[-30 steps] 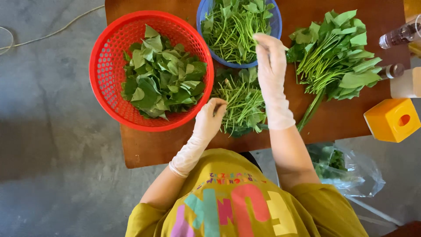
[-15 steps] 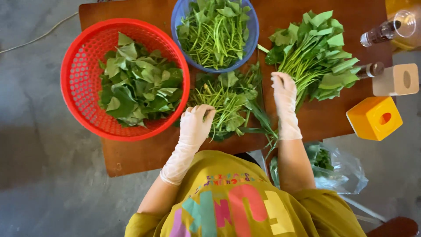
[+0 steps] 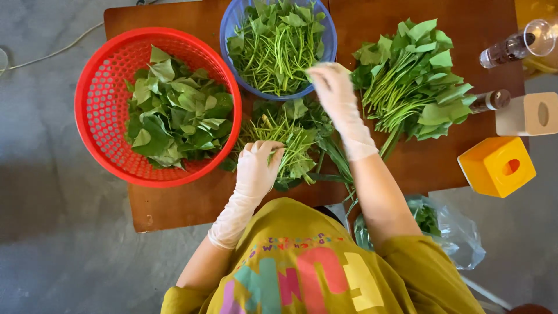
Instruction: The person plucks leaves from sweet potato greens, placing the leaves into a red basket and the stems into a blue bowl.
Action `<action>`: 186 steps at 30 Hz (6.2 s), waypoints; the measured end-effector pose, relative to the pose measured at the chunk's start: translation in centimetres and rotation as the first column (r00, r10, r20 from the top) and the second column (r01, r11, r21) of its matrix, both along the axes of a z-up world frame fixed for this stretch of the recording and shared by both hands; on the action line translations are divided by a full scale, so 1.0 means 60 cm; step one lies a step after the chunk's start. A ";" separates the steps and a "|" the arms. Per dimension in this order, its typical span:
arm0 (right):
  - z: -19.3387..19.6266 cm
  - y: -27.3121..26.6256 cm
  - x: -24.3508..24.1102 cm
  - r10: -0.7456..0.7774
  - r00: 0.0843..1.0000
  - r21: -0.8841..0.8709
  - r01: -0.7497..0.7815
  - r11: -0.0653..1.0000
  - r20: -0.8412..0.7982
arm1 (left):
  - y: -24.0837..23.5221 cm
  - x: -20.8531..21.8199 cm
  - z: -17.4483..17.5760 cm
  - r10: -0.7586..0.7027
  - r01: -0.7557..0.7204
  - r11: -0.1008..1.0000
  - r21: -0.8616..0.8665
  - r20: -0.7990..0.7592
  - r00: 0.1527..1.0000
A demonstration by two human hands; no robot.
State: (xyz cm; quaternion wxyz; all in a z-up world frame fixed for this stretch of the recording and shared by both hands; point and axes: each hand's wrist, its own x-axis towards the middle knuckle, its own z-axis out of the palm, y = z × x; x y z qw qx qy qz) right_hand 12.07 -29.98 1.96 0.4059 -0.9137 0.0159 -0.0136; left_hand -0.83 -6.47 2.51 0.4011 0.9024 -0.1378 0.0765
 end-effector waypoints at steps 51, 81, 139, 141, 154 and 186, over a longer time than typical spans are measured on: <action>-0.101 -0.185 -0.194 -0.766 0.620 0.023 0.780 0.626 -0.167 | -0.041 0.005 0.026 -0.101 0.101 0.990 -0.102 0.006 0.995; 0.020 0.078 -0.268 -0.245 0.967 0.800 0.200 0.565 -0.068 | -0.046 0.008 0.067 -0.178 0.160 0.963 -0.219 -0.063 0.982; 0.132 0.094 -0.191 -0.024 0.949 0.302 -0.076 0.950 0.314 | -0.030 0.016 0.090 -0.103 -0.143 0.931 -0.336 -0.617 0.780; 0.132 0.096 -0.189 -0.066 0.985 0.519 -0.026 0.854 0.158 | -0.029 0.018 0.090 -0.125 -0.143 0.921 -0.361 -0.625 0.771; 0.151 0.041 -0.201 -0.206 0.922 0.534 -0.001 0.845 0.328 | 0.004 0.034 0.065 -0.251 -0.391 0.710 -0.586 -0.729 0.637; 0.058 0.057 -0.168 -0.186 0.917 0.711 0.391 0.585 -0.352 | 0.024 0.024 0.073 -0.202 -0.344 0.743 -0.575 -0.682 0.703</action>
